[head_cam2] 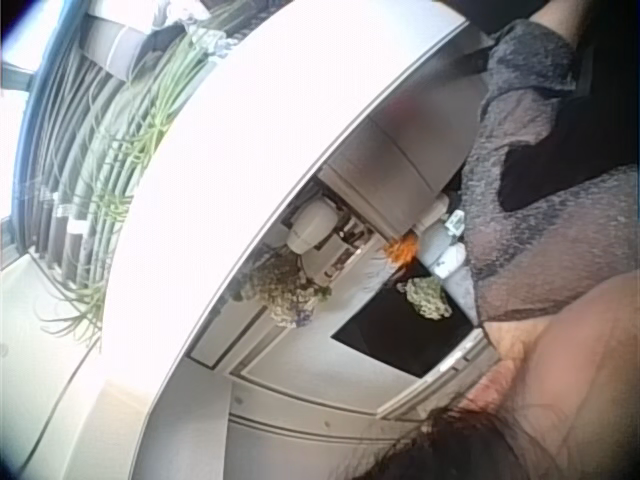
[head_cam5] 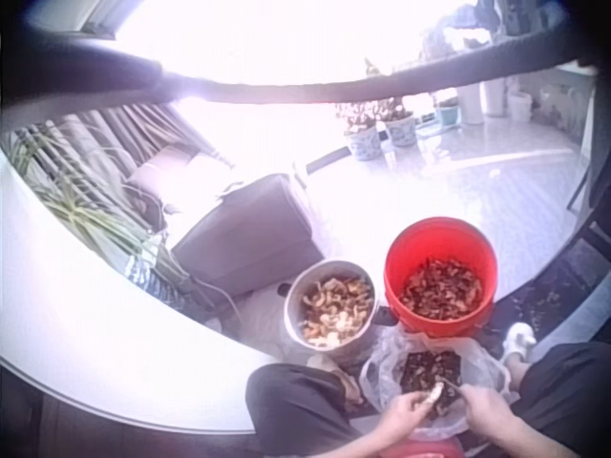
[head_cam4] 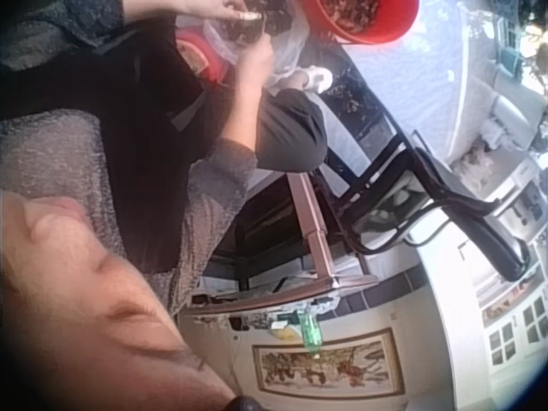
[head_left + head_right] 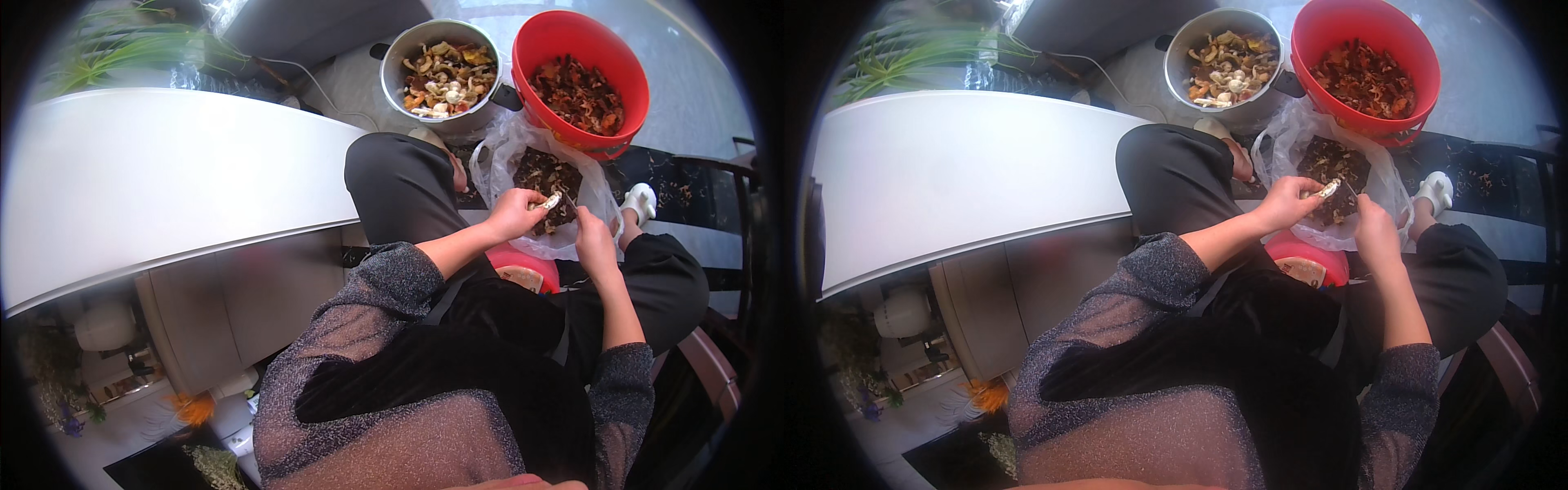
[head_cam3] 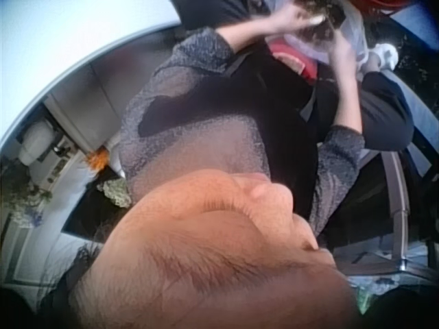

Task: The person sits on the floor and uses a small knife to peel the outer layer of mushrooms. The peeled pieces are placed into a metal pot, while the discarded skins are put into a red bucket. The person handles each mushroom one at a time from a plastic bag.

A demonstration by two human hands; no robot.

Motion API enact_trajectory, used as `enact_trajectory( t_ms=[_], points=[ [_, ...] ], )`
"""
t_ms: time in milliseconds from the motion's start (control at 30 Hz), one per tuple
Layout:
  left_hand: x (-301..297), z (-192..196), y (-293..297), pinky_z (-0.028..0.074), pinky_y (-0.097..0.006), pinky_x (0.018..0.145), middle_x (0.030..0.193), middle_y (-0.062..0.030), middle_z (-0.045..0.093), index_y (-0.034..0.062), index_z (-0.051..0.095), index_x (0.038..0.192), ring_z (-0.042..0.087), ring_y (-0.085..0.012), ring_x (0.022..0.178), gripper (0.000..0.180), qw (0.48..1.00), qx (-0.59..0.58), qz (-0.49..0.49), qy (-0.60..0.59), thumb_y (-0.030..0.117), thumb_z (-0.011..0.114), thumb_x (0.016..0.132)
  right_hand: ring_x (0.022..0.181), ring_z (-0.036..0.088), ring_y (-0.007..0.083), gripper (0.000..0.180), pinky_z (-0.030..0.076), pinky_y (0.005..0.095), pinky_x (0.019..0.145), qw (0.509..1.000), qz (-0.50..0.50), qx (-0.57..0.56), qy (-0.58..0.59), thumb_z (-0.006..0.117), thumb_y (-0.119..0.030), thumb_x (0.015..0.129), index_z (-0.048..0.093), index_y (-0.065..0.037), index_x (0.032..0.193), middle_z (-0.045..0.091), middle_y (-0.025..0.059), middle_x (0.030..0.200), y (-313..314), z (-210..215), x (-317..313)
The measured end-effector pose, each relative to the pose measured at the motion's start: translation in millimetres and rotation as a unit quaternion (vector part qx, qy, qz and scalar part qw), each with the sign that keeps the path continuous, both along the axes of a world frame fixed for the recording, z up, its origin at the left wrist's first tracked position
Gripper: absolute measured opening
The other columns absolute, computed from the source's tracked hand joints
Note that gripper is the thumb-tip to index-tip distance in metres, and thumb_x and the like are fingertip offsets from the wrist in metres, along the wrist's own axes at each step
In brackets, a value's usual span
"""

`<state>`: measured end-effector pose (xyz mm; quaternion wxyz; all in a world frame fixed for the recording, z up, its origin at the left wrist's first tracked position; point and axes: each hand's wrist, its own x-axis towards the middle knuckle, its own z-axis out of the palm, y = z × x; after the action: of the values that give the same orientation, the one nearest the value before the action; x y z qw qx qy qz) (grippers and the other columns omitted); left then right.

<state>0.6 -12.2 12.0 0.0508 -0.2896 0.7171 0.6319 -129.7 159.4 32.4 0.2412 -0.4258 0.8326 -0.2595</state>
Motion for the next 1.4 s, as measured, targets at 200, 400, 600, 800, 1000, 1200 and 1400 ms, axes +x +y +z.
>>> enact_trajectory(
  t_ms=[200, 400, 600, 800, 1000, 1200, 1400],
  points=[
    [-2, -4, -8, 0.052, -0.030, 0.077, 0.094, -0.0106, 0.071, -0.0039, 0.066, 0.110, 0.066, -0.0158, 0.084, 0.023, 0.941, 0.319, 0.109, -0.026, 0.013, 0.058, 0.095, 0.089, 0.060, 0.0480, 0.017, 0.048, 0.0524, 0.073, 0.996, -0.009, -0.086, -0.022, 0.048, -0.002, 0.091, 0.056, 0.002, 0.105, 0.062, 0.0284, 0.094, -3, 9, 19],
    [-1, -3, -8, 0.054, -0.038, 0.083, 0.097, -0.0102, 0.069, -0.0025, 0.064, 0.105, 0.067, -0.0195, 0.085, 0.019, 0.898, 0.413, 0.151, -0.028, 0.010, 0.053, 0.098, 0.088, 0.061, 0.0472, 0.019, 0.049, 0.0516, 0.073, 0.995, 0.027, -0.096, -0.011, 0.047, -0.002, 0.092, 0.055, 0.002, 0.108, 0.062, 0.0277, 0.097, -10, 13, 32],
    [0, -1, -9, 0.053, -0.041, 0.088, 0.099, -0.0100, 0.068, -0.0022, 0.062, 0.109, 0.067, -0.0197, 0.090, 0.020, 0.879, 0.452, 0.149, -0.022, 0.013, 0.053, 0.099, 0.087, 0.060, 0.0482, 0.015, 0.047, 0.0528, 0.072, 0.997, 0.004, -0.077, -0.030, 0.046, -0.002, 0.092, 0.054, 0.003, 0.105, 0.061, 0.0286, 0.092, -12, 12, 28],
    [0, -3, -10, 0.052, -0.039, 0.088, 0.098, -0.0092, 0.068, -0.0035, 0.062, 0.112, 0.066, -0.0181, 0.090, 0.023, 0.874, 0.464, 0.144, -0.020, 0.014, 0.053, 0.099, 0.087, 0.058, 0.0494, 0.012, 0.045, 0.0530, 0.071, 0.994, -0.018, -0.085, -0.060, 0.046, -0.005, 0.096, 0.053, 0.003, 0.100, 0.060, 0.0296, 0.089, -11, 4, 26],
    [1, -3, -8, 0.053, -0.035, 0.084, 0.098, -0.0090, 0.067, -0.0048, 0.061, 0.117, 0.066, -0.0169, 0.089, 0.027, 0.896, 0.426, 0.123, -0.036, 0.014, 0.055, 0.098, 0.082, 0.056, 0.0484, 0.009, 0.043, 0.0485, 0.067, 0.995, -0.036, -0.084, -0.047, 0.045, -0.004, 0.098, 0.050, 0.003, 0.095, 0.057, 0.0280, 0.083, -7, -7, 13],
    [-1, 2, -5, 0.054, -0.032, 0.078, 0.094, -0.0097, 0.070, -0.0053, 0.061, 0.116, 0.066, -0.0157, 0.082, 0.027, 0.914, 0.386, 0.123, -0.007, 0.014, 0.059, 0.096, 0.087, 0.059, 0.0471, 0.014, 0.047, 0.0485, 0.073, 0.995, -0.033, -0.089, 0.010, 0.047, -0.002, 0.095, 0.055, 0.004, 0.105, 0.059, 0.0280, 0.089, -6, 0, 20],
    [-1, 3, -4, 0.054, -0.029, 0.074, 0.092, -0.0103, 0.071, -0.0047, 0.063, 0.114, 0.066, -0.0151, 0.080, 0.026, 0.929, 0.350, 0.118, -0.002, 0.015, 0.060, 0.097, 0.088, 0.065, 0.0397, 0.029, 0.053, 0.0452, 0.074, 0.991, 0.010, -0.067, 0.119, 0.049, 0.000, 0.088, 0.056, 0.003, 0.116, 0.064, 0.0222, 0.100, -8, 1, 29]
  ],
)
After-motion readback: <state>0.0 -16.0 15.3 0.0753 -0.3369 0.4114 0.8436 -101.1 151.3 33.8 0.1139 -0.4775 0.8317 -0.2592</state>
